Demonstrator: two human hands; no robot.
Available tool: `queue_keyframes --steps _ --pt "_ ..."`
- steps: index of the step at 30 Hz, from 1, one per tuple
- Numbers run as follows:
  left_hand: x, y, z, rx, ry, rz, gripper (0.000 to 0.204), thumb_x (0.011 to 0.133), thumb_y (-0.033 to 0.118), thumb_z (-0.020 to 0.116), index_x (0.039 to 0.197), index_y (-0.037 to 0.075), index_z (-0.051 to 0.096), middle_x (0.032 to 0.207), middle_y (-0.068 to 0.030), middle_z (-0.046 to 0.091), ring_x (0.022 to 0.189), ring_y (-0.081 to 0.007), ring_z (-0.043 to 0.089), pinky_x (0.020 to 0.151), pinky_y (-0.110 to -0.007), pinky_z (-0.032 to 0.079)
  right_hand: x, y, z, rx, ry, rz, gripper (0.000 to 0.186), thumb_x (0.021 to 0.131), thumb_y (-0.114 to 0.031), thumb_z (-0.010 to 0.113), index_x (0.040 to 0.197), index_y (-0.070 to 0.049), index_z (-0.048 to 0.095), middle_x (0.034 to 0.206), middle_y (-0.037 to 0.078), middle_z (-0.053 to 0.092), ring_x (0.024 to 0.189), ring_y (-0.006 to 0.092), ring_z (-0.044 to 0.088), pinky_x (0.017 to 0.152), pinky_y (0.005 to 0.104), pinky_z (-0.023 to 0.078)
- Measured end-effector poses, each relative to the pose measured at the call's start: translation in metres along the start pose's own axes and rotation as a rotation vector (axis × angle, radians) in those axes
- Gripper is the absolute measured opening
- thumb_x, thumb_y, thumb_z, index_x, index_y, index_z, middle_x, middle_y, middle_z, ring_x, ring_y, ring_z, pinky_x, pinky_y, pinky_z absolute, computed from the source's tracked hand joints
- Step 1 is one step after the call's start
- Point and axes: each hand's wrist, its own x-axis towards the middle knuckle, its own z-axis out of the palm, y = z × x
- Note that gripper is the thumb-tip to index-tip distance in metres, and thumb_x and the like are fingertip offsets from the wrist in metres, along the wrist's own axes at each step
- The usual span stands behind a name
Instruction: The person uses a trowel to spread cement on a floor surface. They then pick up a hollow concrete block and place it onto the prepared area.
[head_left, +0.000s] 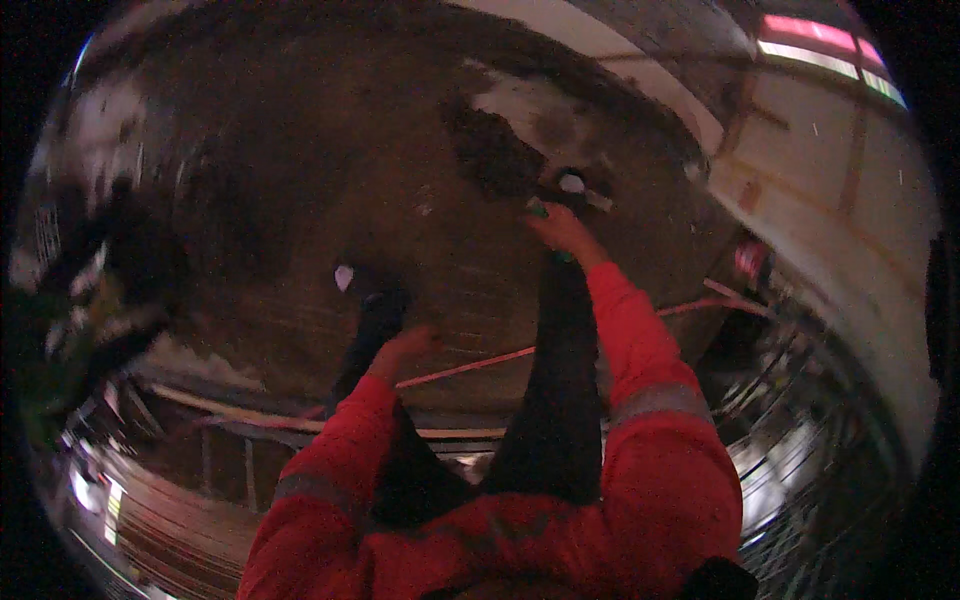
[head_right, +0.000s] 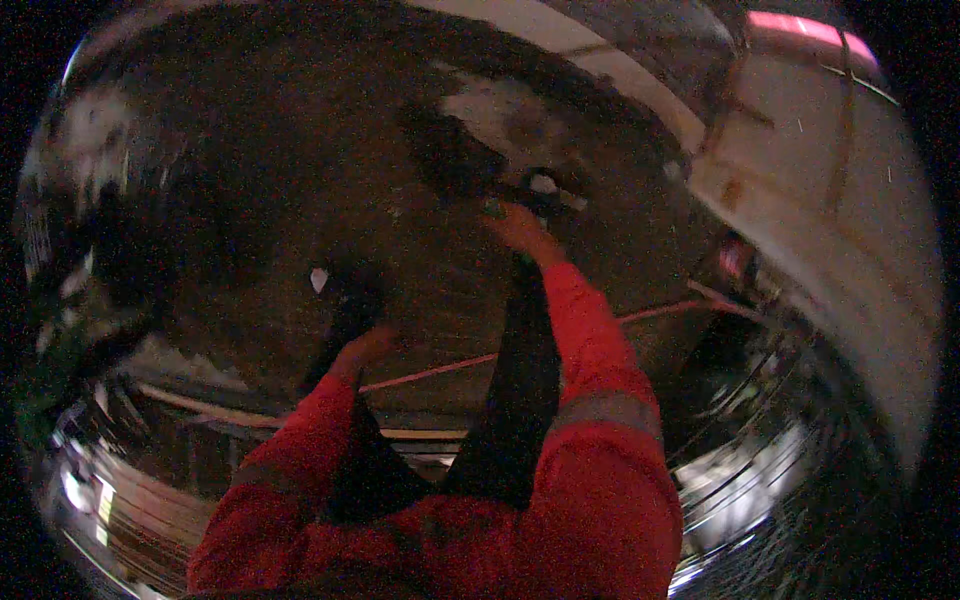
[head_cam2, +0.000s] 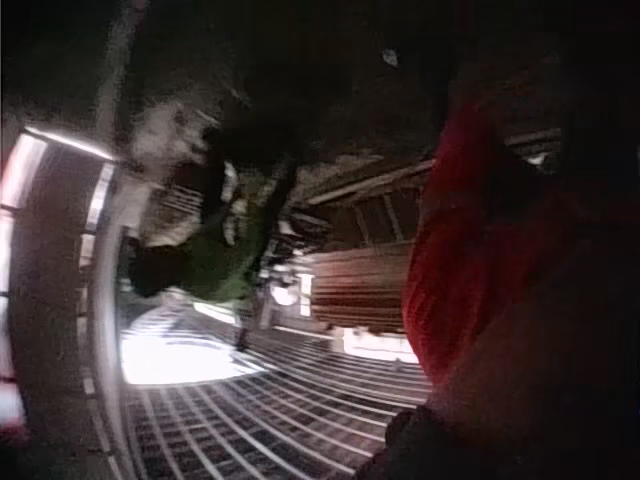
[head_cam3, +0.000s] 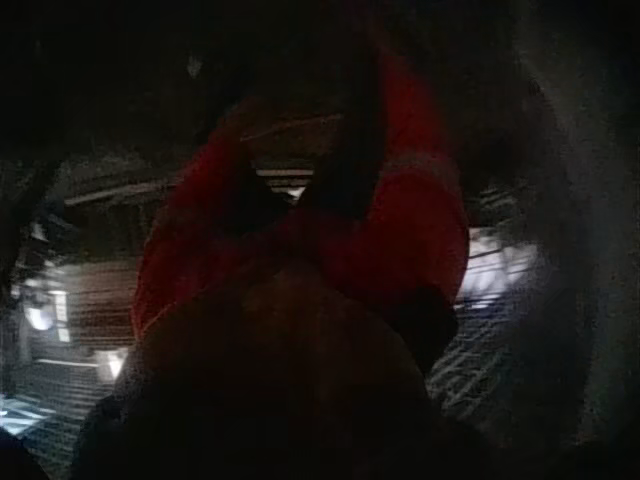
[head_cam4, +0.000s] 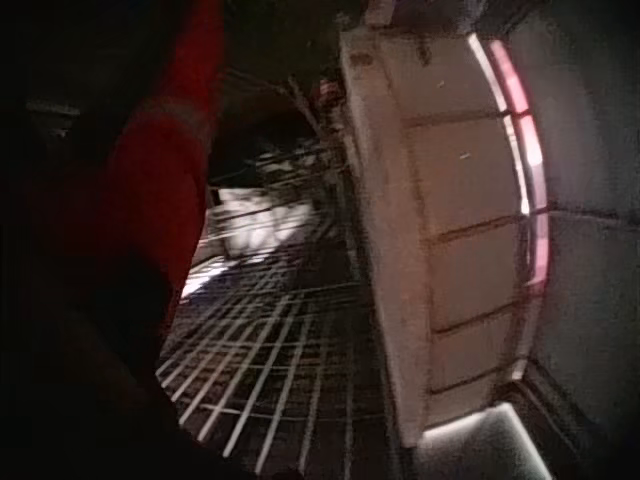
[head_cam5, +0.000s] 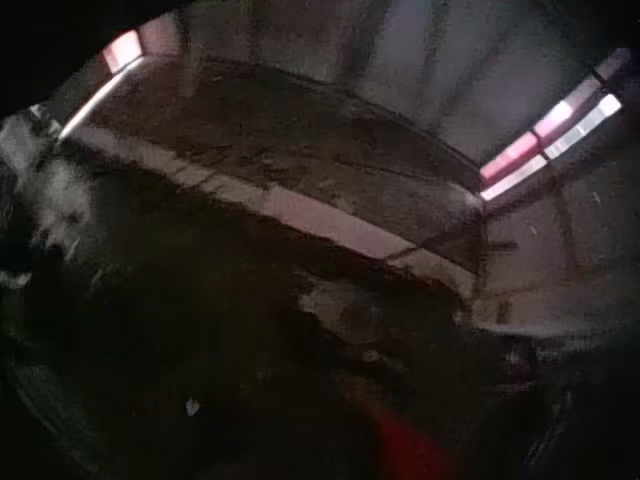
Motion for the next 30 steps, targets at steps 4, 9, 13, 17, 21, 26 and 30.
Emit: queue_keyframes --steps 4,9,13,17,21,26,30 --pt "0.002 0.004 -0.013 0.267 -0.053 -0.201 0.042 0.087 0.035 0.046 0.119 0.008 0.052 0.107 -0.0185 0.059 0.097 -0.0352 0.057 0.084 -0.044 0.045 -0.061 0.152 -0.064 0.405 0.096 0.182 0.027 0.082 -0.032 0.060 0.087 -0.005 0.057 0.062 0.005 0.055 0.052 0.0133 0.052 0.047 0.0321 0.042" --pt "-0.038 0.003 -0.064 0.550 -0.113 -0.227 0.044 0.086 0.037 0.045 0.111 0.002 0.057 0.106 -0.0217 0.059 0.100 -0.0379 0.056 0.087 -0.046 0.043 -0.090 0.223 -0.085 0.595 0.408 0.411 0.031 0.085 -0.034 0.055 0.083 -0.002 0.055 0.063 0.007 0.056 0.055 0.0145 0.054 0.050 0.0336 0.044" --pt "-0.018 0.108 -0.084 0.516 -0.162 -0.455 0.044 0.086 0.037 0.044 0.108 0.003 0.059 0.112 -0.0219 0.057 0.106 -0.0374 0.053 0.092 -0.047 0.040 -0.083 0.328 -0.067 0.793 0.661 0.174 0.026 0.084 -0.031 0.056 0.075 -0.007 0.052 0.058 0.003 0.050 0.049 0.0134 0.049 0.046 0.0329 0.040" --pt "-0.024 0.106 -0.117 0.597 -0.266 -0.532 0.043 0.085 0.037 0.044 0.109 0.005 0.059 0.113 -0.0206 0.057 0.105 -0.0360 0.054 0.090 -0.046 0.040 -0.029 0.306 -0.141 1.628 0.561 0.311 0.020 0.082 -0.029 0.056 0.072 -0.013 0.051 0.054 -0.001 0.044 0.045 0.0116 0.042 0.044 0.0303 0.037" --pt "0.035 0.178 -0.108 0.346 -0.293 -0.551 0.041 0.085 0.037 0.046 0.108 0.006 0.060 0.108 -0.0202 0.059 0.097 -0.0347 0.057 0.087 -0.043 0.042 0.004 0.372 -0.208 2.030 0.609 0.192 0.021 0.082 -0.028 0.057 0.068 -0.014 0.048 0.050 -0.002 0.040 0.042 0.0098 0.039 0.041 0.0295 0.035" --pt "0.090 0.255 -0.088 0.628 -0.468 -0.554 0.038 0.083 0.036 0.049 0.100 0.004 0.062 0.093 -0.0194 0.063 0.088 -0.0326 0.059 0.083 -0.041 0.044 0.056 0.466 -0.291 1.923 0.692 -0.387 0.009 0.080 -0.018 0.058 0.083 -0.013 0.051 0.067 -0.001 0.048 0.059 0.0130 0.049 0.054 0.0274 0.044" --pt "0.123 0.319 -0.081 0.451 -0.307 -0.605 0.035 0.082 0.033 0.051 0.095 0.004 0.063 0.091 -0.0182 0.063 0.089 -0.0332 0.059 0.082 -0.041 0.045 0.079 0.460 -0.324 1.994 0.869 -0.268 0.012 0.077 -0.014 0.060 0.085 -0.010 0.053 0.064 0.001 0.050 0.057 0.0160 0.051 0.053 0.0288 0.046"
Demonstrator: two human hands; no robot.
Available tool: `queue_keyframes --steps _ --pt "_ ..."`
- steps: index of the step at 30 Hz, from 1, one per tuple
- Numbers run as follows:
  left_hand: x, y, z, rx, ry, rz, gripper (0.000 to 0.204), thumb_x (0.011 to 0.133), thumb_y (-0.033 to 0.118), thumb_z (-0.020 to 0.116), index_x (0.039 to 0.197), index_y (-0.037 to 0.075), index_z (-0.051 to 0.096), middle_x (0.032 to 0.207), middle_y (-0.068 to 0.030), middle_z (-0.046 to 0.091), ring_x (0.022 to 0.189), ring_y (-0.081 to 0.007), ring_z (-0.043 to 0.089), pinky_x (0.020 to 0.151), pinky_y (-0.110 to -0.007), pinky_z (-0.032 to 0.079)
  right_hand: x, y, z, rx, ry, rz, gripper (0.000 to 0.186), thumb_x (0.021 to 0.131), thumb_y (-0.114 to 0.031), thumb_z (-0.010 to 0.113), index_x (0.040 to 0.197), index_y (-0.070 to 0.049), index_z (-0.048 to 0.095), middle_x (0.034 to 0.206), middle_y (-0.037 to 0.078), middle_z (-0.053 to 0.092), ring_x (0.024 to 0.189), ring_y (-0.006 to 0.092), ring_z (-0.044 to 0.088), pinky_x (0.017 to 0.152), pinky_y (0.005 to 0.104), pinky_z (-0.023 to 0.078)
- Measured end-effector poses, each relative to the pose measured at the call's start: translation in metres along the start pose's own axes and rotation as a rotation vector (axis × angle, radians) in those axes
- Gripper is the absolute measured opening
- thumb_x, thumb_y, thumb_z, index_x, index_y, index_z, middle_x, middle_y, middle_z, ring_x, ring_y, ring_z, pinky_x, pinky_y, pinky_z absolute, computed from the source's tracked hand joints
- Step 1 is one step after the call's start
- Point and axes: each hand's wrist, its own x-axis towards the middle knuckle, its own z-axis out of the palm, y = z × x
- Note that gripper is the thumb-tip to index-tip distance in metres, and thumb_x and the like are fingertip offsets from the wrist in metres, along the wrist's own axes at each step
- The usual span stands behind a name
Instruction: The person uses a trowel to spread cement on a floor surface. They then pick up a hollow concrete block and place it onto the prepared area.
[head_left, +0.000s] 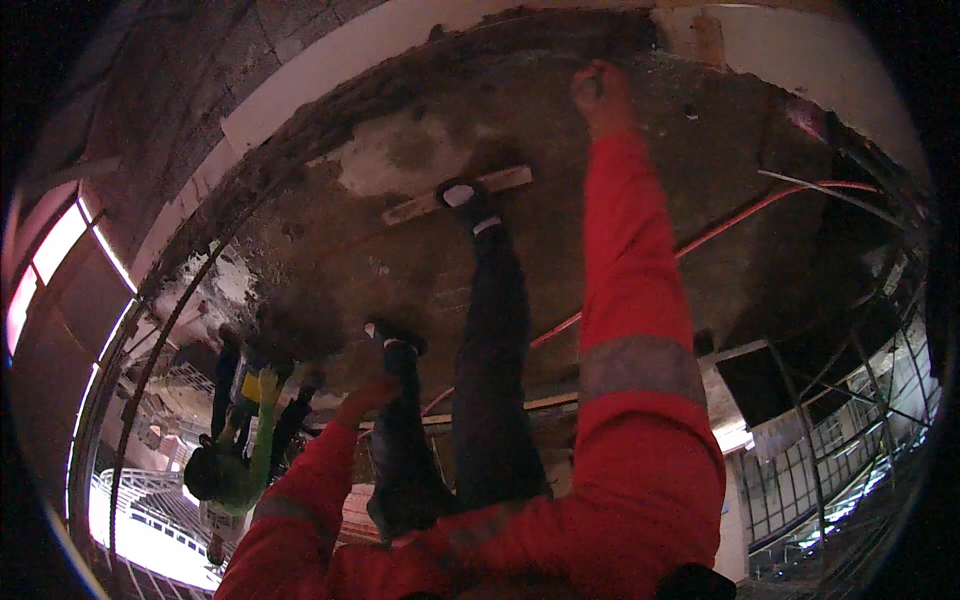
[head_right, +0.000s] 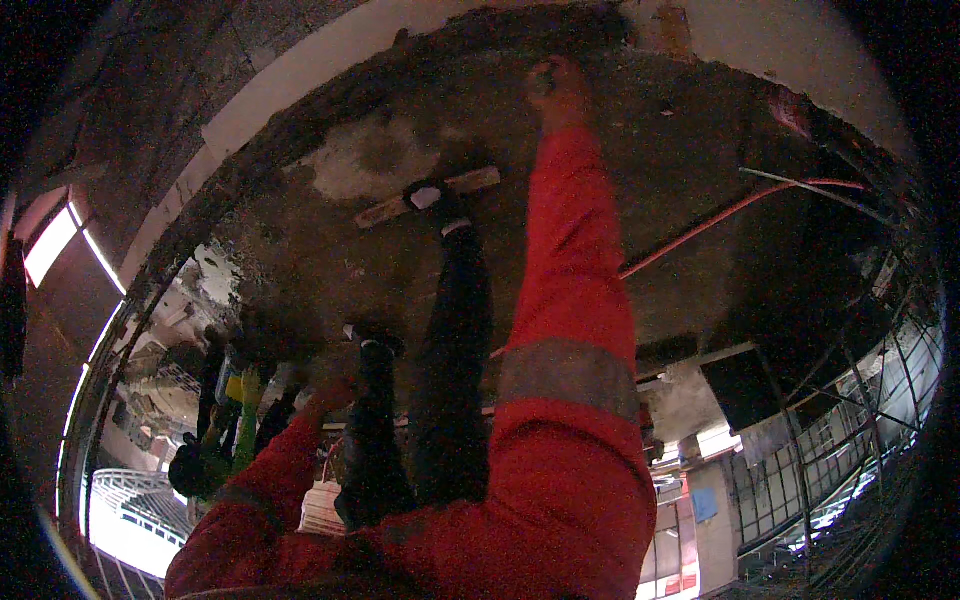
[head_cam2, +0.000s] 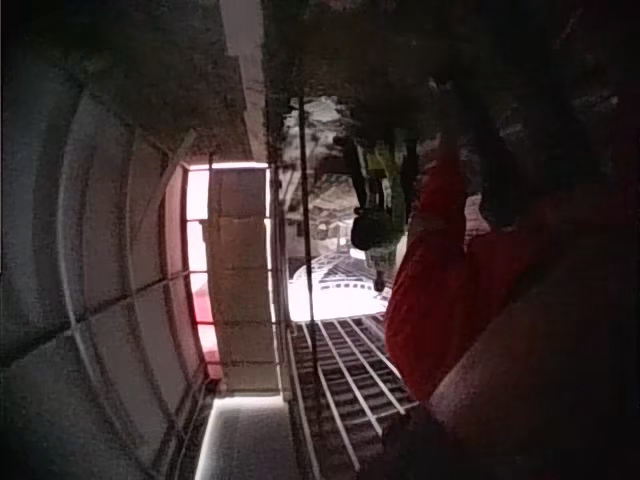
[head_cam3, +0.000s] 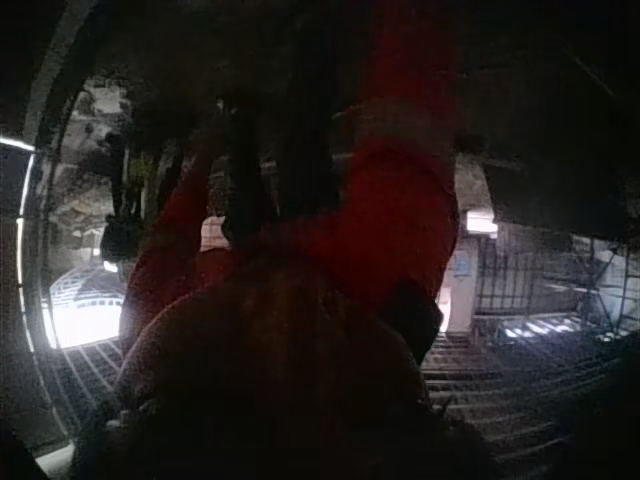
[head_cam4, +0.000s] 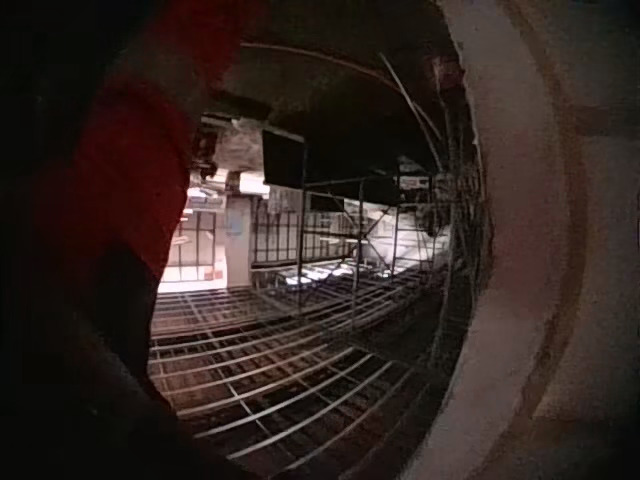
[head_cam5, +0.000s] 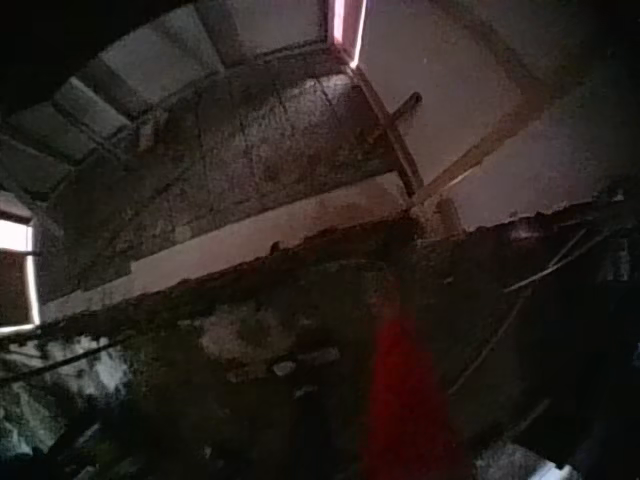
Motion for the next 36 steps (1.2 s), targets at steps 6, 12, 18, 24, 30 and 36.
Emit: queue_keyframes --steps 6,12,18,24,30,36 --pt "-0.009 -0.031 0.050 -0.387 0.175 0.421 0.027 0.087 0.025 0.047 0.101 0.007 0.062 0.097 -0.0158 0.062 0.093 -0.0330 0.057 0.084 -0.041 0.045 -0.113 0.034 0.057 0.496 -0.146 0.758 0.016 0.080 -0.023 0.059 0.082 -0.008 0.056 0.058 0.002 0.051 0.049 0.0136 0.050 0.047 0.0279 0.044" --pt "-0.001 -0.019 0.047 0.003 -0.229 0.148 0.044 0.086 0.033 0.056 0.121 0.007 0.052 0.124 -0.0135 0.051 0.118 -0.0232 0.044 0.101 -0.037 0.034 -0.040 -0.025 -0.010 -0.895 0.295 0.336 0.029 0.083 -0.034 0.054 0.096 -0.008 0.056 0.073 0.006 0.059 0.061 0.0180 0.055 0.060 0.0321 0.045" --pt "-0.009 -0.058 0.088 -0.267 0.135 0.273 0.046 0.086 0.041 0.050 0.114 0.005 0.055 0.103 -0.0183 0.060 0.094 -0.0334 0.057 0.088 -0.044 0.042 0.030 0.005 0.016 -1.203 0.049 0.181 0.035 0.088 -0.032 0.044 0.111 -0.007 0.053 0.086 0.010 0.061 0.074 0.0238 0.058 0.076 0.0366 0.044" --pt "-0.015 -0.027 0.089 -0.276 0.167 0.235 0.039 0.085 0.034 0.052 0.107 0.003 0.057 0.103 -0.0186 0.059 0.096 -0.0325 0.057 0.088 -0.043 0.042 -0.081 0.198 0.115 -1.853 -0.673 0.060 0.037 0.090 -0.032 0.039 0.113 -0.006 0.051 0.095 0.013 0.061 0.081 0.0268 0.059 0.084 0.0382 0.042" --pt "-0.004 -0.060 0.154 -0.607 0.290 0.270 0.036 0.083 0.029 0.056 0.107 0.002 0.058 0.105 -0.0198 0.060 0.098 -0.0329 0.057 0.087 -0.041 0.043 -0.155 0.315 0.193 -1.673 -0.700 0.208 0.039 0.091 -0.038 0.040 0.087 -0.006 0.060 0.078 0.010 0.060 0.070 0.0215 0.056 0.073 0.0360 0.044" --pt "0.038 -0.108 0.269 -0.704 0.453 0.279 0.034 0.083 0.027 0.056 0.106 0.002 0.058 0.103 -0.0199 0.060 0.095 -0.0349 0.058 0.084 -0.042 0.045 -0.190 0.318 0.135 -1.247 -0.647 0.139 0.038 0.088 -0.043 0.047 0.081 -0.008 0.061 0.069 0.002 0.057 0.058 0.0152 0.051 0.057 0.0308 0.042"
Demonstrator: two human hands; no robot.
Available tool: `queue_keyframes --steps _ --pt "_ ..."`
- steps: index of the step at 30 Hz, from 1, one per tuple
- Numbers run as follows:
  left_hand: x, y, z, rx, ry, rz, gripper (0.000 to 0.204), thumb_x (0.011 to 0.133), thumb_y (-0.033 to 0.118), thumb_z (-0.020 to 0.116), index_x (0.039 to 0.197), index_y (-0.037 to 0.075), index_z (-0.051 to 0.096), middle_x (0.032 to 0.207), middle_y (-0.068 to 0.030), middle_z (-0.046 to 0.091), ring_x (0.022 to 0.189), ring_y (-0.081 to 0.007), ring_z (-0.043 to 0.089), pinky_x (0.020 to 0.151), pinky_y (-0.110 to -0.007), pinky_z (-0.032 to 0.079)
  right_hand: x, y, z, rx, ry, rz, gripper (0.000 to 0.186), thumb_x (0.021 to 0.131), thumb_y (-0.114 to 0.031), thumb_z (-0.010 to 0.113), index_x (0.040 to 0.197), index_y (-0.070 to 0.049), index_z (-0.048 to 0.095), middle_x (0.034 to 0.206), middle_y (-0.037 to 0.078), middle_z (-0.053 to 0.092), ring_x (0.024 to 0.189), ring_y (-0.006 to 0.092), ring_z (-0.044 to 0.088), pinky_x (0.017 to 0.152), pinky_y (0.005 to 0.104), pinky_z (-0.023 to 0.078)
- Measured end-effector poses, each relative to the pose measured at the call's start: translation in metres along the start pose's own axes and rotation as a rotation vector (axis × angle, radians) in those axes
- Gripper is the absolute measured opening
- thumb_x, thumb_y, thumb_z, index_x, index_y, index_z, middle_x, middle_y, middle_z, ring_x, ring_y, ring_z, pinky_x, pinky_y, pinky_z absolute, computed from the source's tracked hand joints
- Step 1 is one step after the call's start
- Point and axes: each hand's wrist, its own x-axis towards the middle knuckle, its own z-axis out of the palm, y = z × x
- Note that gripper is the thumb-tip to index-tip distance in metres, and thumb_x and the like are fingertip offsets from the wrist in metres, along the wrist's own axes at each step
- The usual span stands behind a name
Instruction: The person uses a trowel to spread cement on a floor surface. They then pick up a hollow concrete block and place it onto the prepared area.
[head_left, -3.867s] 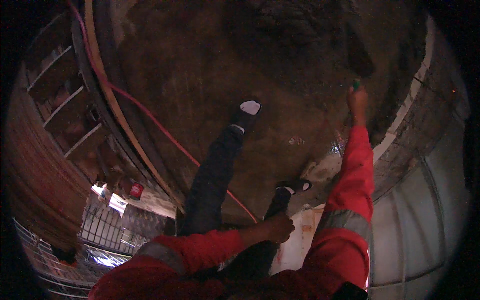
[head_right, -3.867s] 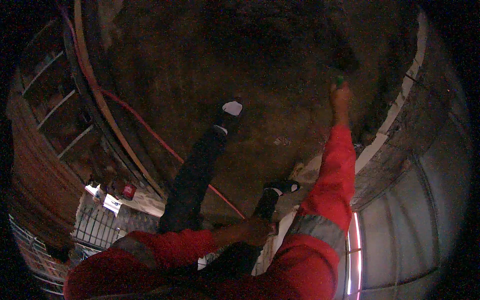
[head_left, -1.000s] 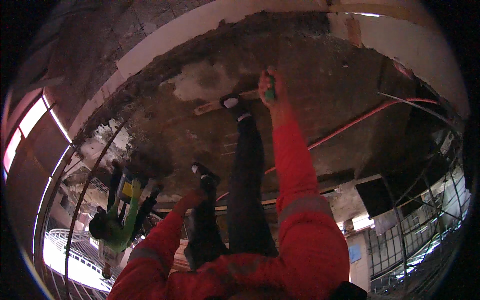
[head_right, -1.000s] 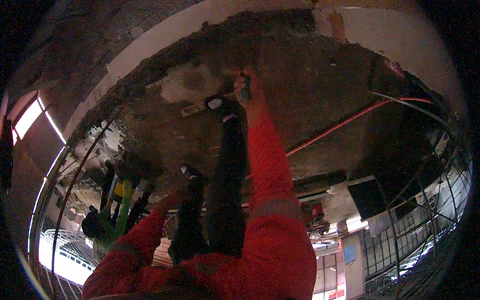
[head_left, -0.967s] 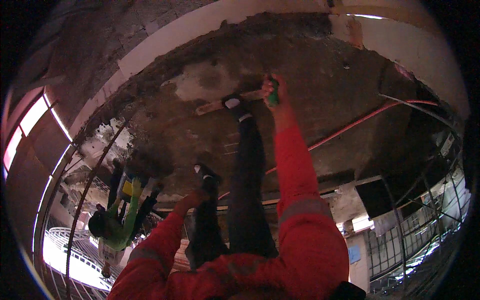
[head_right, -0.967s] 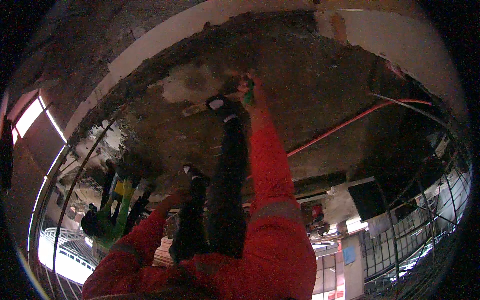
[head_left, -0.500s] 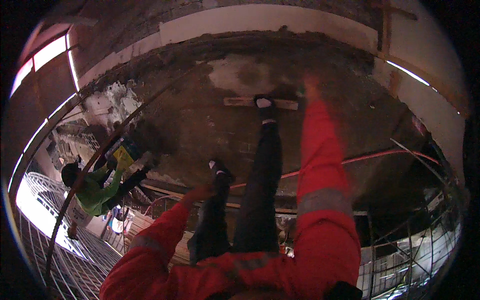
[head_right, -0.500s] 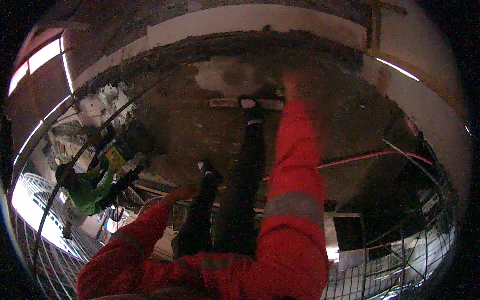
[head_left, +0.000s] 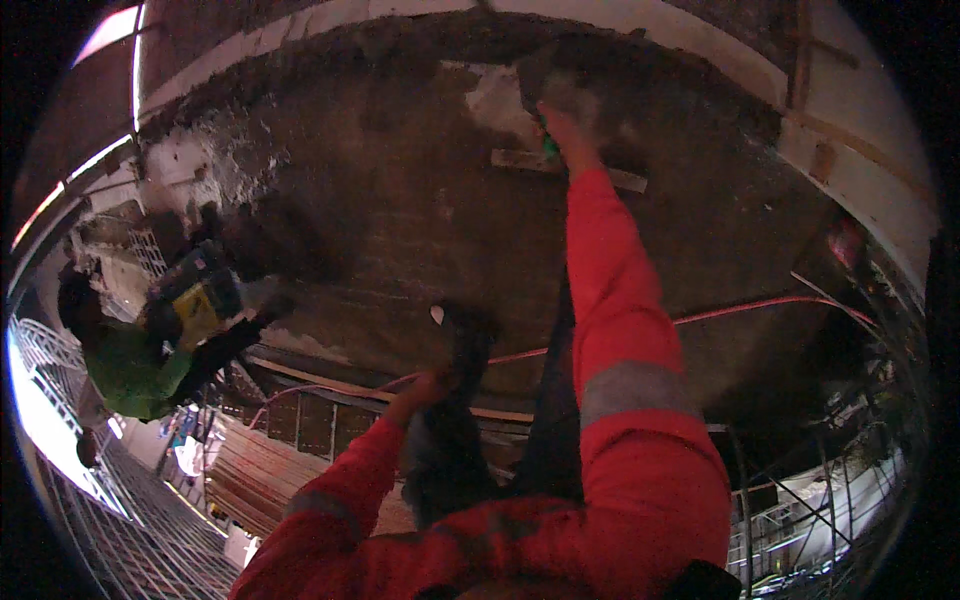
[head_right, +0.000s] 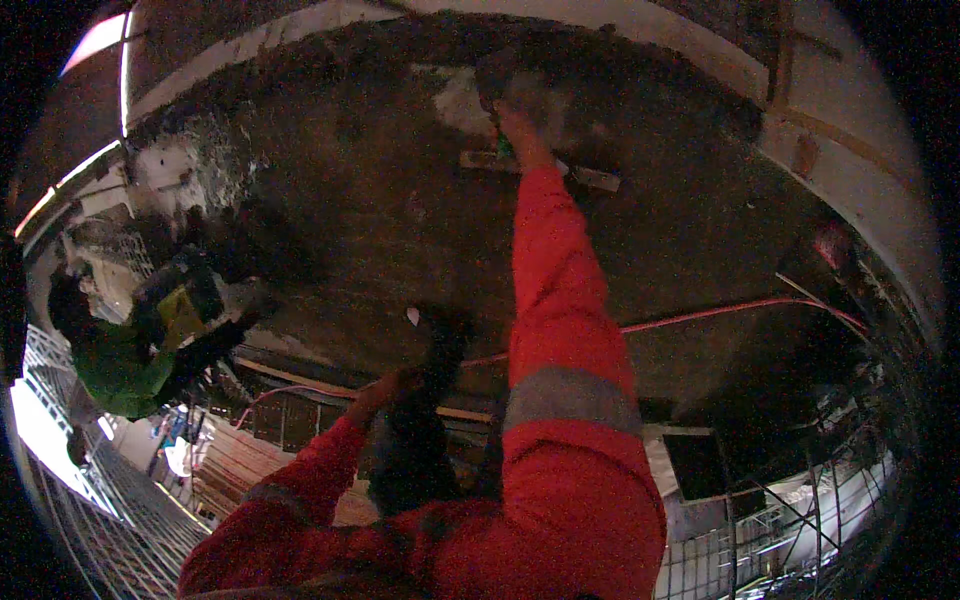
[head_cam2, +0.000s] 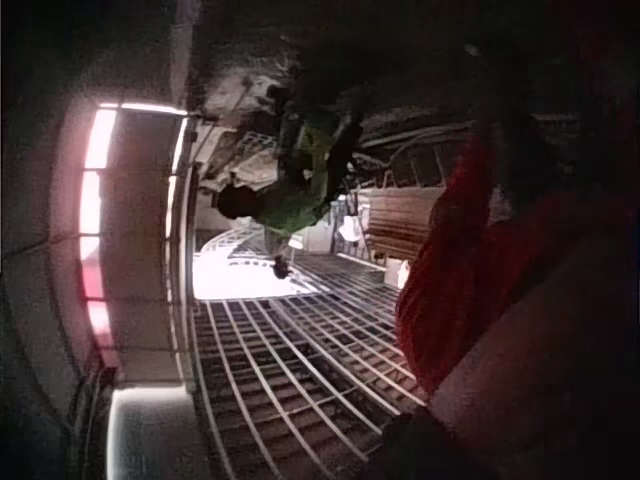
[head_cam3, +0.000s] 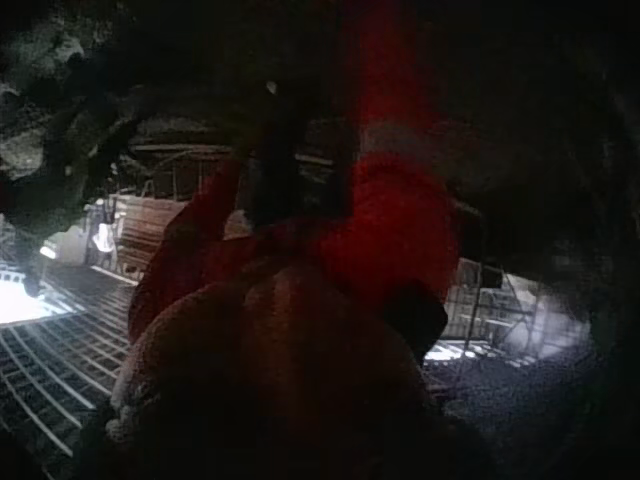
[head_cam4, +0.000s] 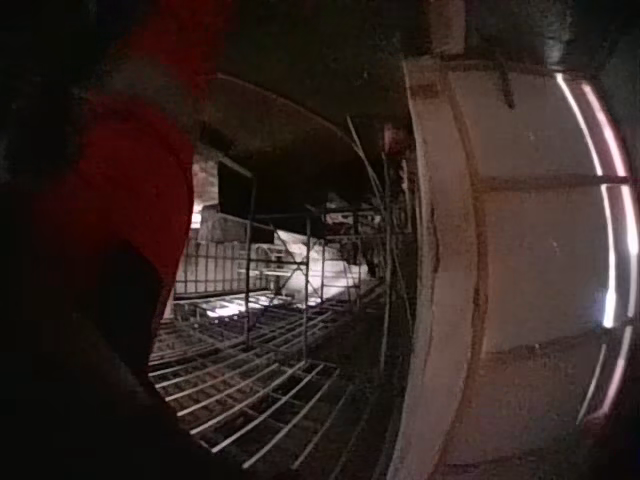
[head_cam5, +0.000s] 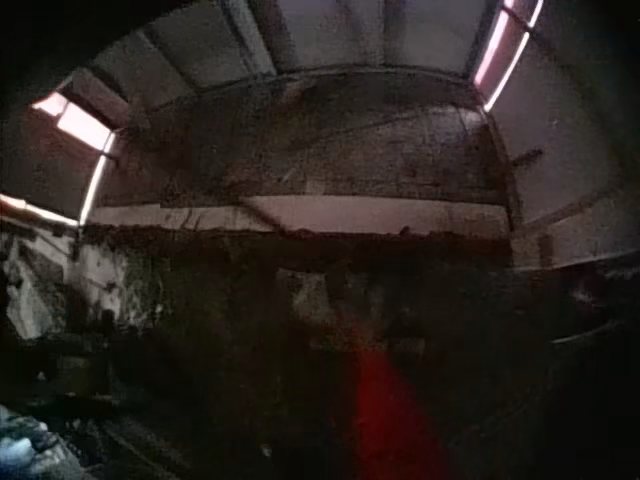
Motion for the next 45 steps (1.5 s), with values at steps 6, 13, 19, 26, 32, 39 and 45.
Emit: queue_keyframes --steps 6,13,19,26,32,39,45 --pt "-0.071 -0.077 0.046 0.097 0.138 -0.007 0.036 0.081 0.031 0.056 0.104 0.004 0.058 0.104 -0.0205 0.059 0.095 -0.0362 0.058 0.081 -0.045 0.046 -0.087 0.002 0.076 0.208 -0.121 0.206 0.036 0.086 -0.041 0.051 0.104 -0.009 0.055 0.083 0.003 0.053 0.069 0.0140 0.049 0.061 0.0278 0.039" --pt "-0.133 -0.104 0.076 0.010 0.556 -0.172 0.034 0.078 0.031 0.058 0.101 0.005 0.057 0.110 -0.0166 0.055 0.106 -0.0345 0.050 0.089 -0.049 0.038 -0.136 0.017 0.250 -0.660 -0.554 0.261 0.053 0.088 -0.043 0.046 0.122 -0.003 0.049 0.118 0.020 0.052 0.105 0.0330 0.053 0.088 0.0415 0.042" --pt "-0.162 -0.115 0.104 -0.482 0.737 -0.301 0.031 0.077 0.024 0.060 0.100 0.004 0.055 0.104 -0.0165 0.056 0.099 -0.0353 0.051 0.086 -0.046 0.038 -0.139 0.061 0.392 -1.345 -0.832 -0.476 0.047 0.086 -0.043 0.049 0.107 -0.002 0.057 0.096 0.021 0.062 0.087 0.0365 0.060 0.072 0.0446 0.048" --pt "-0.182 -0.156 0.131 -0.789 0.949 -0.248 0.027 0.074 0.017 0.061 0.097 0.004 0.055 0.102 -0.0150 0.056 0.097 -0.0343 0.052 0.085 -0.043 0.039 -0.078 0.096 0.598 -1.464 -0.626 -0.987 0.030 0.080 -0.026 0.056 0.098 -0.003 0.058 0.088 0.019 0.063 0.078 0.0369 0.061 0.065 0.0456 0.049" --pt "-0.189 -0.217 0.141 -0.895 1.034 -0.075 0.022 0.073 0.015 0.062 0.092 0.005 0.057 0.102 -0.0136 0.058 0.096 -0.0306 0.054 0.084 -0.042 0.039 0.001 0.094 0.752 -1.434 -0.881 -1.546 0.025 0.077 -0.016 0.058 0.100 -0.004 0.058 0.084 0.017 0.060 0.077 0.0350 0.059 0.066 0.0456 0.047" --pt "-0.220 -0.251 0.141 -1.023 1.037 -0.181 0.018 0.072 0.014 0.061 0.088 0.005 0.058 0.101 -0.0119 0.059 0.097 -0.0290 0.054 0.084 -0.041 0.040 -0.187 0.221 0.623 -1.526 -0.817 -0.893 0.030 0.079 -0.028 0.061 0.102 -0.009 0.058 0.084 0.013 0.063 0.073 0.0307 0.061 0.063 0.0421 0.048" --pt "-0.217 -0.273 0.131 -0.938 1.009 -0.061 0.016 0.071 0.013 0.061 0.085 0.006 0.056 0.100 -0.0114 0.059 0.097 -0.0279 0.054 0.083 -0.041 0.040 -0.174 0.305 0.700 -0.861 -0.538 -0.164 0.022 0.079 -0.027 0.060 0.092 -0.009 0.058 0.073 0.009 0.061 0.059 0.0255 0.058 0.054 0.0386 0.048"
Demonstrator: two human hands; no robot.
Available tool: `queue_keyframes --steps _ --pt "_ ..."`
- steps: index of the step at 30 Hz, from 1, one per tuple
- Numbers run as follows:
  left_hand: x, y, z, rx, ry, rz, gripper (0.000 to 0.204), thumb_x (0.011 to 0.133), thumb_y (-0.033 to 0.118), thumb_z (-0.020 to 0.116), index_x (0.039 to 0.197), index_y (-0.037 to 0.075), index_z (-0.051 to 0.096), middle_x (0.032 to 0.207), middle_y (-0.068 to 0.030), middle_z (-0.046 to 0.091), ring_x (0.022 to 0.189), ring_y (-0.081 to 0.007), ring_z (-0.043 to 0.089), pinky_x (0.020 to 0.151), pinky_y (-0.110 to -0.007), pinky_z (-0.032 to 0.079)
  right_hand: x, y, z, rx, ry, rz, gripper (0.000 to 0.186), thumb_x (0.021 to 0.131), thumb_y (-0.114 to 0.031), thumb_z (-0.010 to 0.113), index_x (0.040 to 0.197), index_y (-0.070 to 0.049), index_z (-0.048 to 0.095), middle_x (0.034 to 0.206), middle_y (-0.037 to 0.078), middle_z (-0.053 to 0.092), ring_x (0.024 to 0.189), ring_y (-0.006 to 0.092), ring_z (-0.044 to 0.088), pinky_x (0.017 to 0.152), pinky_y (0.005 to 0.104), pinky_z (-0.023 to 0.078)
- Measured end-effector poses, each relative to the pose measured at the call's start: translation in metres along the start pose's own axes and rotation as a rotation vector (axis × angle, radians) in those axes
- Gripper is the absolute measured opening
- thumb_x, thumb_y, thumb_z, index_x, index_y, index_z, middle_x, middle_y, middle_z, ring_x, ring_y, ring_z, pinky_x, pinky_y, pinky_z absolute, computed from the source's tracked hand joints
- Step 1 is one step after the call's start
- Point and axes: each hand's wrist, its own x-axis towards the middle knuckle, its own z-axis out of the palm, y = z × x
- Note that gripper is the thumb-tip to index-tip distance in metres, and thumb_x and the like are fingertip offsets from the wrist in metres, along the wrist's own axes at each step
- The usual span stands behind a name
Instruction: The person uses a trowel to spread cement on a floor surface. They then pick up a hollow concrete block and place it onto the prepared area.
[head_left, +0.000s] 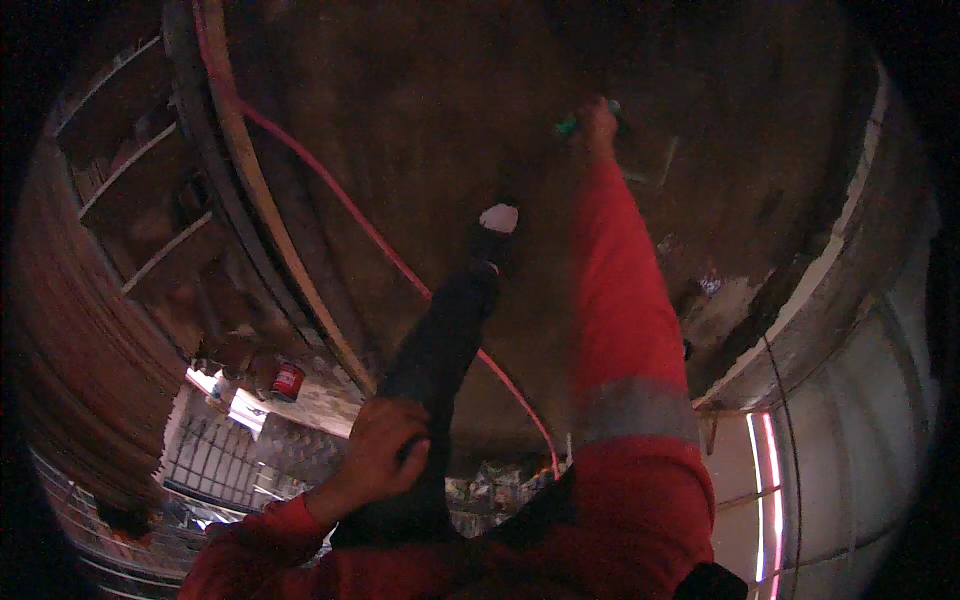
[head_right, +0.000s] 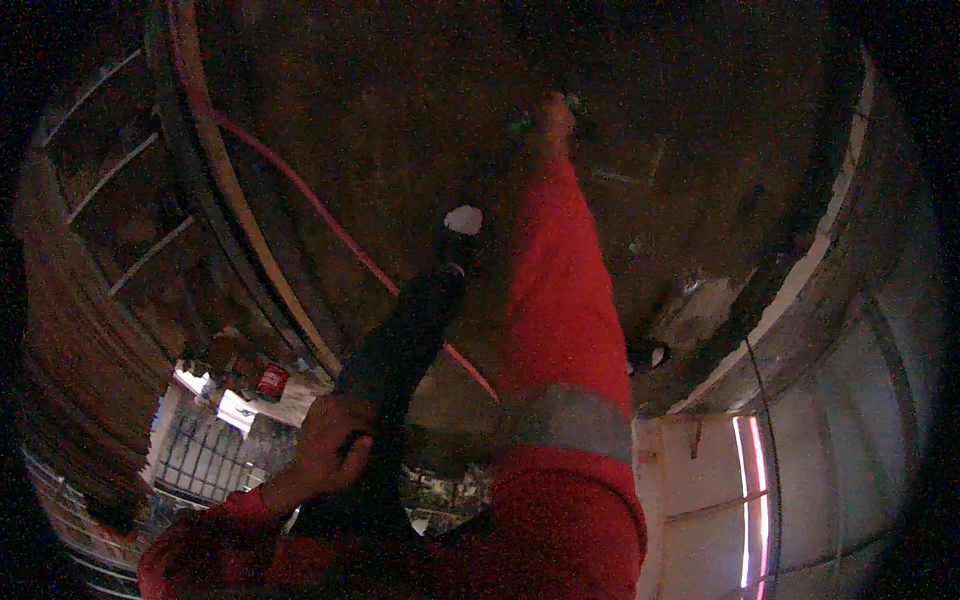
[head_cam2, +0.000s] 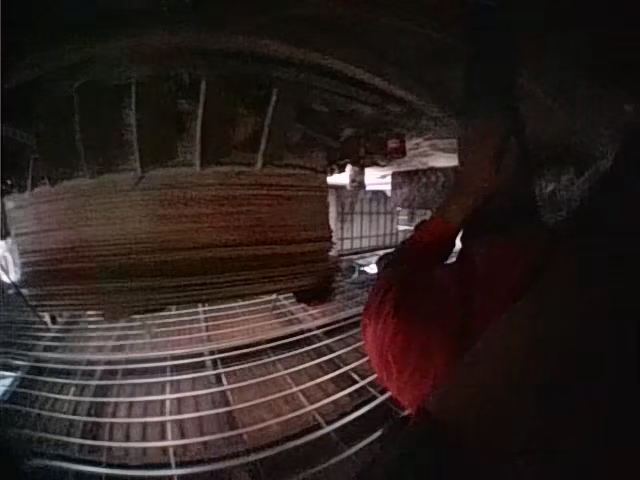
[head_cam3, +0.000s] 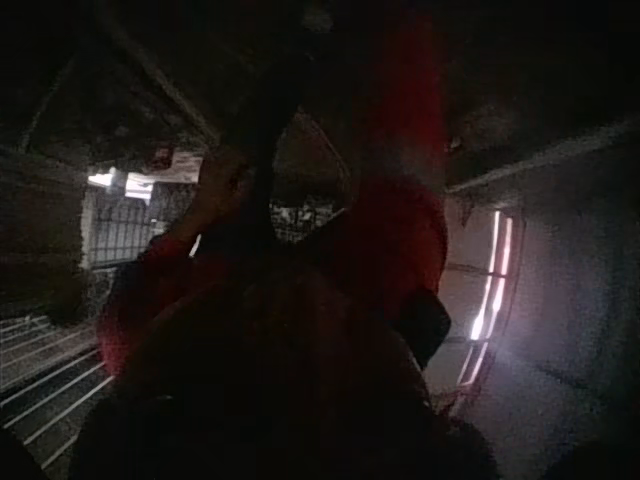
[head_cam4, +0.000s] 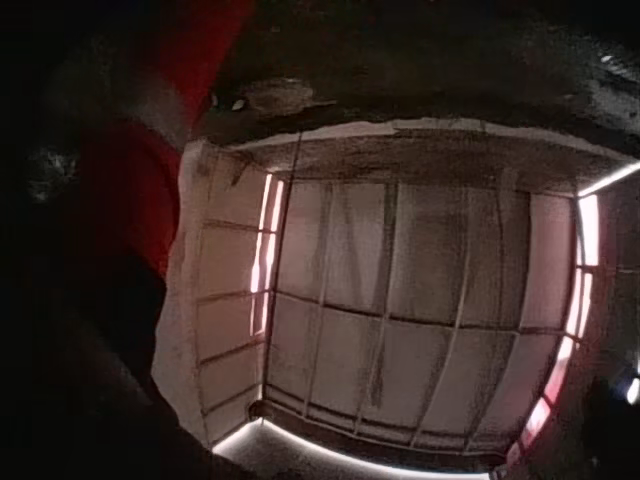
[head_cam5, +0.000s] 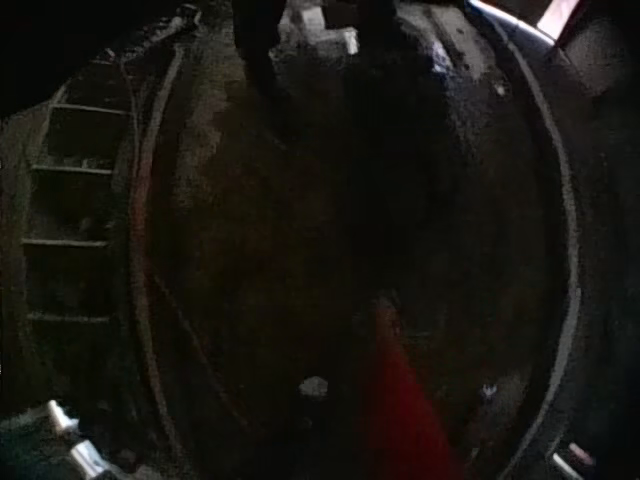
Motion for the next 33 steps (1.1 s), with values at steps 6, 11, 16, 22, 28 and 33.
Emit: queue_keyframes --steps 6,11,16,22,28,33 --pt "0.012 0.017 -0.001 0.166 -0.042 -0.016 0.018 0.071 0.012 0.062 0.086 0.005 0.055 0.097 -0.0121 0.058 0.092 -0.0296 0.054 0.080 -0.041 0.039 -0.027 -0.104 0.061 -0.410 0.116 -0.185 0.019 0.085 -0.016 0.049 0.086 0.001 0.058 0.078 0.013 0.061 0.066 0.0260 0.062 0.053 0.0394 0.049" --pt "0.017 0.022 -0.005 0.302 0.008 0.012 0.021 0.069 0.013 0.064 0.087 0.006 0.055 0.097 -0.0126 0.058 0.091 -0.0305 0.055 0.079 -0.042 0.040 0.005 -0.149 0.077 0.172 0.231 0.096 0.021 0.085 -0.013 0.047 0.095 0.000 0.059 0.077 0.014 0.061 0.067 0.0273 0.061 0.055 0.0414 0.050" --pt "0.047 0.037 0.005 0.254 -0.014 0.232 0.021 0.071 0.013 0.062 0.089 0.006 0.056 0.095 -0.0130 0.059 0.090 -0.0308 0.055 0.080 -0.041 0.040 0.142 -0.114 -0.011 0.184 -0.005 -0.574 0.029 0.083 -0.013 0.052 0.109 -0.002 0.057 0.076 0.013 0.059 0.063 0.0271 0.059 0.055 0.0450 0.050" --pt "0.028 0.054 0.015 0.349 -0.013 0.110 0.018 0.074 0.008 0.057 0.091 0.004 0.057 0.093 -0.0136 0.059 0.086 -0.0314 0.055 0.079 -0.040 0.042 0.011 -0.132 -0.061 -0.184 -0.072 -0.830 0.041 0.075 -0.022 0.068 0.113 -0.008 0.058 0.075 0.007 0.058 0.062 0.0250 0.056 0.059 0.0384 0.049" --pt "0.028 0.091 0.066 0.402 -0.088 0.159 0.016 0.076 0.008 0.056 0.091 0.001 0.056 0.090 -0.0153 0.058 0.084 -0.0327 0.055 0.074 -0.039 0.043 -0.074 -0.072 -0.272 0.355 -0.419 -0.115 0.044 0.074 -0.041 0.066 0.107 -0.012 0.061 0.090 0.004 0.061 0.077 0.0203 0.055 0.067 0.0365 0.045" --pt "0.029 0.099 0.106 0.521 -0.127 0.165 0.016 0.077 0.011 0.055 0.088 -0.001 0.056 0.088 -0.0185 0.056 0.084 -0.0344 0.054 0.073 -0.040 0.043 -0.209 0.021 -0.488 0.107 -0.312 -0.085 0.046 0.073 -0.047 0.065 0.092 -0.005 0.061 0.080 0.007 0.060 0.069 0.0156 0.053 0.059 0.0333 0.043"
